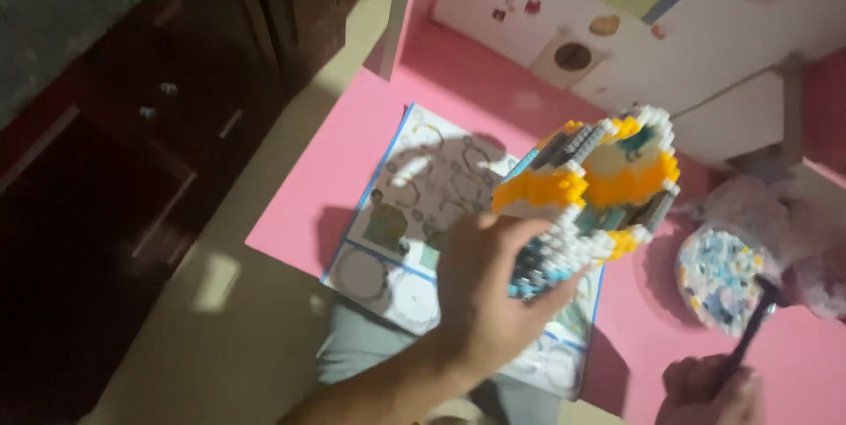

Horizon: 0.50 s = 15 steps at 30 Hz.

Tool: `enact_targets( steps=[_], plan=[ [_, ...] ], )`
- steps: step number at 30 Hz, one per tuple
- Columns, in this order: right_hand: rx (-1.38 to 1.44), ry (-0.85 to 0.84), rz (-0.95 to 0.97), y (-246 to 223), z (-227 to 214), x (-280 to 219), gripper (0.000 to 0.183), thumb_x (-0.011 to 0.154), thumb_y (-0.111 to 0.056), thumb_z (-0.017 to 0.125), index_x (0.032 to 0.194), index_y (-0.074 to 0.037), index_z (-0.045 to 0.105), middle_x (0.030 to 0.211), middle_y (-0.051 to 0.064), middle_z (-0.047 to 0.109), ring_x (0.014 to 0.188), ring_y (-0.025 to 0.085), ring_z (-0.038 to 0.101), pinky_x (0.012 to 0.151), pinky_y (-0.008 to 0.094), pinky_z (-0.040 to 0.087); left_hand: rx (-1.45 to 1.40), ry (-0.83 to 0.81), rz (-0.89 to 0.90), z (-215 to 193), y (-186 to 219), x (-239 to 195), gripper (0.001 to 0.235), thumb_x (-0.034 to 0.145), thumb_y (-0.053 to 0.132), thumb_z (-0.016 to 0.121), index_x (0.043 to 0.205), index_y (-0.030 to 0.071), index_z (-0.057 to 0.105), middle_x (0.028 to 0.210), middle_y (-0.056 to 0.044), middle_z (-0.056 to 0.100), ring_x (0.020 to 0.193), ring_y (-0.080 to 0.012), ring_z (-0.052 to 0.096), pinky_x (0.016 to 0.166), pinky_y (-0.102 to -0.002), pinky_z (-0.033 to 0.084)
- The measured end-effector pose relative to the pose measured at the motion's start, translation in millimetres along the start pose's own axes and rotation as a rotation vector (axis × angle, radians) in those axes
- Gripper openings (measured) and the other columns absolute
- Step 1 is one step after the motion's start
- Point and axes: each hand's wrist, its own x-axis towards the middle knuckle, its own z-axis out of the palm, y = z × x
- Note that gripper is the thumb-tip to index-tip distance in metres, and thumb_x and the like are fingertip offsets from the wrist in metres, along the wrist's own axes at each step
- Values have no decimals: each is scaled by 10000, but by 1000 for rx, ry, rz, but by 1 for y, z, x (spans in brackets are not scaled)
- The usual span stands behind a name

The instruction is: The person assembles a small Lego structure by connecting individual pieces according to a printed instruction sheet. They then use a small hammer to tap the assembled structure, likely to secure the pieces.

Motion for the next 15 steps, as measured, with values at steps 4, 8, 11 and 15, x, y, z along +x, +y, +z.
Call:
enact_targets(
  steps=[4, 8, 11, 15],
  plan=[
    [-175, -155, -430, -65, 23, -62, 361, 1149, -50, 252, 794, -81, 194, 660, 76, 151, 550, 160, 120, 575, 342, 119, -95, 27, -70, 15, 28, -14, 416, 974, 241, 821, 1298, 114, 593, 1248, -51, 698, 1153, -282, 674, 1052, -424, 492],
    [-339, -554, -595, -99, 27, -71, 205, 1228, -58, 326, 1045, -3, 402, 724, 70, 220, 617, 160, 222, 637, 326, 234, -293, -1, -121, 24, 37, -37, 435, 1020, 256, 747, 1340, 68, 522, 1308, -147, 605, 1244, -314, 595, 1117, -436, 476],
    [-886, -492, -1283, -129, 28, -52, 389, 1200, 130, 508, 854, 12, 375, 784, 137, 438, 584, 235, 315, 581, 375, 314, -349, -32, -132, 21, 33, -51, 437, 1008, 261, 760, 1306, 56, 515, 1329, -184, 555, 1277, -340, 576, 1120, -459, 495],
    [-669, -549, -572, -126, 42, -59, 75, 1066, -26, 262, 1026, 20, 306, 578, 171, 338, 542, 239, 358, 690, 345, 294, -354, -91, -94, 13, 20, -59, 431, 1014, 214, 772, 1316, 85, 493, 1355, -193, 546, 1272, -337, 568, 1075, -447, 525]
  ],
)
